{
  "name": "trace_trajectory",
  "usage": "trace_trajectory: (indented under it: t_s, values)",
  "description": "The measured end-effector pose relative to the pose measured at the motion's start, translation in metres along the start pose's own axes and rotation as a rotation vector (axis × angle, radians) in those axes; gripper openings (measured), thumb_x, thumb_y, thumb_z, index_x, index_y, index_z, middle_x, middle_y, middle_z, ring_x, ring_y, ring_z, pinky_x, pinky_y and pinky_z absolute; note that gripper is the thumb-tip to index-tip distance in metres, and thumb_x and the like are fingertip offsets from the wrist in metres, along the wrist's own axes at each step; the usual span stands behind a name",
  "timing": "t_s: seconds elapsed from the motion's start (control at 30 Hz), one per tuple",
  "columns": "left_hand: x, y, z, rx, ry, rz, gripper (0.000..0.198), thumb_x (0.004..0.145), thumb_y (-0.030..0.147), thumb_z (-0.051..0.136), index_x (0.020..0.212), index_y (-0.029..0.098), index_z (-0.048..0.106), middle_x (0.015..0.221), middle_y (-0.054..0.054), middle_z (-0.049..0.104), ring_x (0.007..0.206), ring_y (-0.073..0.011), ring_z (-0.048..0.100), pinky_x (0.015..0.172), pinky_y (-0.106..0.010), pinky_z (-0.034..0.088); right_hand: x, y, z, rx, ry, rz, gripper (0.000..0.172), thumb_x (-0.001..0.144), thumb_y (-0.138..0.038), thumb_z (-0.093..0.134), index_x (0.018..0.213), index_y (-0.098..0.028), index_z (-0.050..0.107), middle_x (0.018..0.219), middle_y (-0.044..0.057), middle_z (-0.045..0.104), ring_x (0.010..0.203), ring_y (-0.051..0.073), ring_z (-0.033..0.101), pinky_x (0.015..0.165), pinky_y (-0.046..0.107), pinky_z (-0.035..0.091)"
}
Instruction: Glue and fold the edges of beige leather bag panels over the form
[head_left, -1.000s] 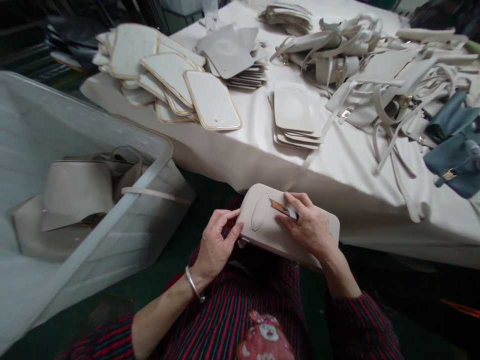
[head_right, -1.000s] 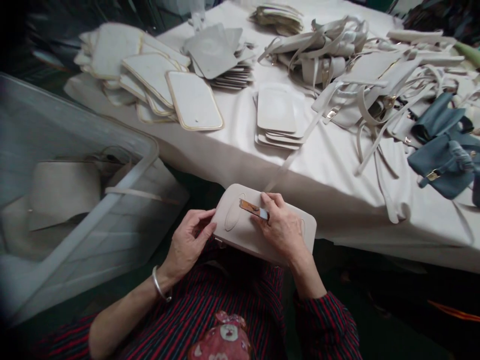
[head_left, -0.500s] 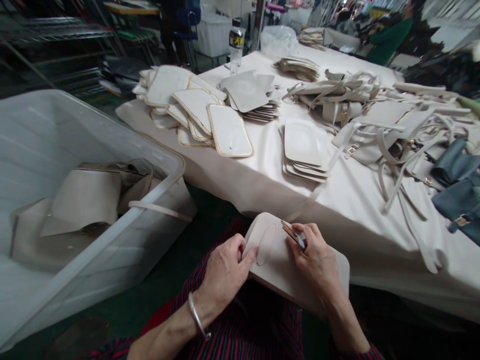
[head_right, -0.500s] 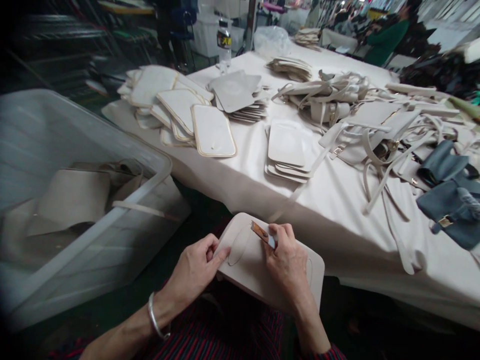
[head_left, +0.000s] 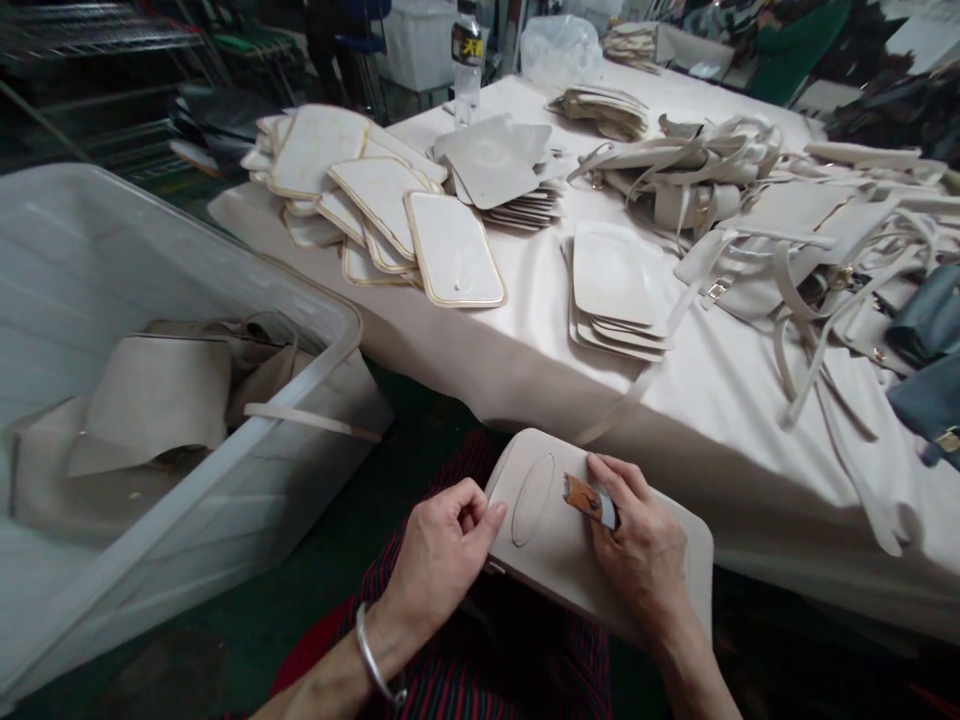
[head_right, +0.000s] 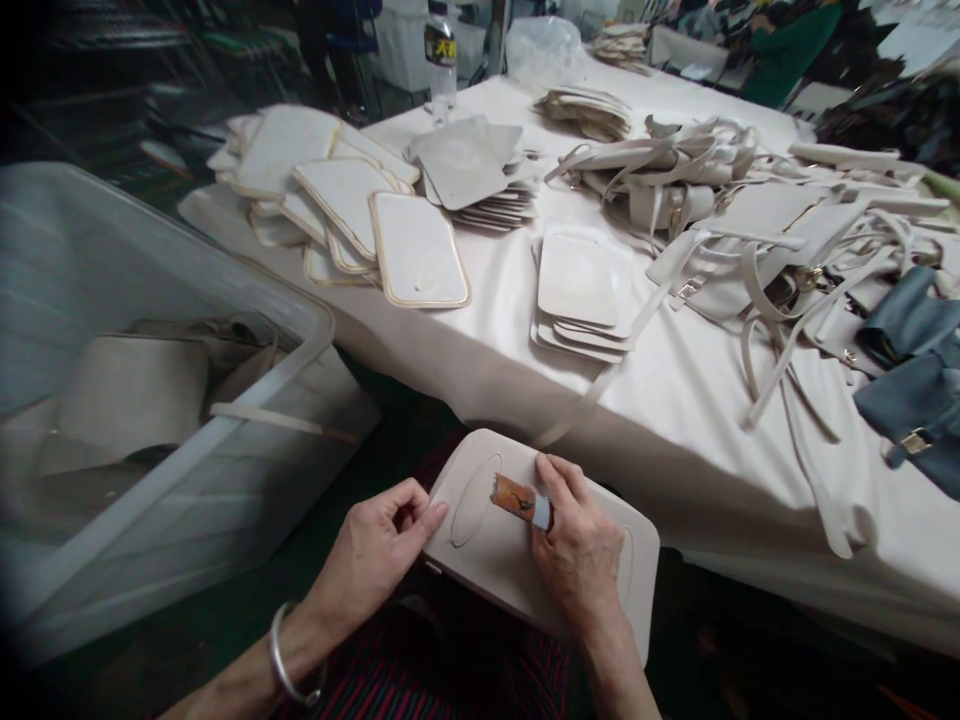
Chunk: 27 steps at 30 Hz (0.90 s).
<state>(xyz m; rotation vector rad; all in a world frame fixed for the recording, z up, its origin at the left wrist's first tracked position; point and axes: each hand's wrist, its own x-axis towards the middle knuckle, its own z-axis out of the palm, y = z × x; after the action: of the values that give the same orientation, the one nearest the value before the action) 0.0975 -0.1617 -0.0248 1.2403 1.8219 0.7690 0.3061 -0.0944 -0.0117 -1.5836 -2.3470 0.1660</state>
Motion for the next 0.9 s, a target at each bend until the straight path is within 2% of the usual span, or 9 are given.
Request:
trace_trajectory:
  t_s: [0.37, 0.47, 0.53, 0.57, 0.63, 0.7, 0.73, 0.8, 0.9]
  values:
    - [-0.003, -0.019, 0.018, -0.210, 0.052, -0.020, 0.034, 0.089, 0.046, 0.051, 0.069, 0.018, 0.048, 0.063, 0.006, 0.040, 0.059, -0.0086, 0.040, 0.057, -0.021, 0.034, 0.000, 0.002, 0.010, -0.036, 0.125, -0.116, 0.033, 0.092, -0.022, 0.055, 0.124, -0.021, 0.062, 0.121, 0.004, 0.068, 0.090, 0.018, 0.071, 0.066, 0.025, 0.052]
    - [-0.005, -0.014, 0.021, -0.219, 0.137, -0.067, 0.029, 0.087, 0.044, 0.056, 0.102, 0.019, 0.054, 0.078, 0.004, 0.049, 0.055, -0.0074, 0.042, 0.055, -0.021, 0.040, 0.002, -0.001, 0.008, -0.015, 0.129, -0.112, 0.033, 0.092, -0.021, 0.054, 0.124, -0.020, 0.062, 0.121, 0.005, 0.068, 0.089, 0.019, 0.071, 0.065, 0.026, 0.052]
    - [-0.006, -0.008, 0.021, -0.142, 0.173, 0.010, 0.040, 0.089, 0.040, 0.052, 0.125, 0.022, 0.049, 0.097, -0.001, 0.053, 0.064, -0.0090, 0.051, 0.065, -0.025, 0.047, 0.000, 0.002, 0.000, 0.076, 0.111, -0.122, 0.031, 0.092, -0.020, 0.053, 0.121, -0.019, 0.064, 0.125, 0.007, 0.065, 0.093, 0.019, 0.070, 0.070, 0.027, 0.053]
    - [-0.006, -0.005, 0.021, -0.081, 0.182, 0.067, 0.041, 0.091, 0.038, 0.049, 0.130, 0.023, 0.049, 0.105, -0.003, 0.053, 0.074, -0.0110, 0.055, 0.073, -0.028, 0.049, -0.003, 0.006, -0.005, 0.140, 0.123, -0.115, 0.030, 0.092, -0.019, 0.053, 0.119, -0.019, 0.065, 0.127, 0.008, 0.063, 0.096, 0.020, 0.068, 0.075, 0.027, 0.053]
    - [-0.006, -0.002, 0.020, 0.023, 0.188, 0.158, 0.039, 0.093, 0.036, 0.044, 0.129, 0.024, 0.054, 0.111, -0.006, 0.052, 0.094, -0.0157, 0.056, 0.087, -0.032, 0.048, -0.016, 0.020, -0.016, 0.221, 0.271, 0.014, 0.027, 0.090, -0.020, 0.056, 0.113, -0.018, 0.067, 0.124, 0.010, 0.063, 0.102, 0.021, 0.065, 0.086, 0.031, 0.051]
    - [-0.006, -0.003, 0.021, 0.067, 0.200, 0.188, 0.041, 0.094, 0.037, 0.042, 0.129, 0.022, 0.056, 0.111, -0.007, 0.052, 0.102, -0.0179, 0.055, 0.091, -0.033, 0.048, -0.039, 0.038, -0.024, 0.198, 0.491, 0.292, 0.026, 0.088, -0.024, 0.060, 0.111, -0.017, 0.068, 0.115, 0.010, 0.065, 0.102, 0.023, 0.063, 0.093, 0.035, 0.048]
    - [-0.007, -0.005, 0.023, 0.083, 0.210, 0.192, 0.042, 0.094, 0.038, 0.042, 0.130, 0.021, 0.056, 0.112, -0.008, 0.052, 0.104, -0.0184, 0.055, 0.092, -0.033, 0.048, -0.053, 0.047, -0.026, 0.182, 0.557, 0.437, 0.027, 0.088, -0.027, 0.061, 0.112, -0.017, 0.068, 0.111, 0.010, 0.065, 0.101, 0.023, 0.062, 0.093, 0.036, 0.047]
    - [-0.009, -0.011, 0.026, 0.128, 0.224, 0.196, 0.044, 0.093, 0.041, 0.043, 0.129, 0.020, 0.057, 0.116, -0.008, 0.052, 0.108, -0.0200, 0.055, 0.096, -0.035, 0.047, -0.084, 0.057, -0.023, 0.247, 0.527, 0.635, 0.029, 0.088, -0.033, 0.061, 0.112, -0.018, 0.069, 0.109, 0.009, 0.066, 0.100, 0.023, 0.061, 0.092, 0.037, 0.047]
    - [-0.007, -0.025, 0.030, 0.230, 0.260, 0.197, 0.048, 0.090, 0.045, 0.045, 0.129, 0.021, 0.058, 0.121, -0.009, 0.054, 0.110, -0.0242, 0.056, 0.100, -0.040, 0.045, -0.114, 0.055, -0.009, 0.480, 0.445, 0.727, 0.030, 0.090, -0.036, 0.058, 0.115, -0.022, 0.069, 0.112, 0.007, 0.064, 0.103, 0.022, 0.060, 0.089, 0.033, 0.048]
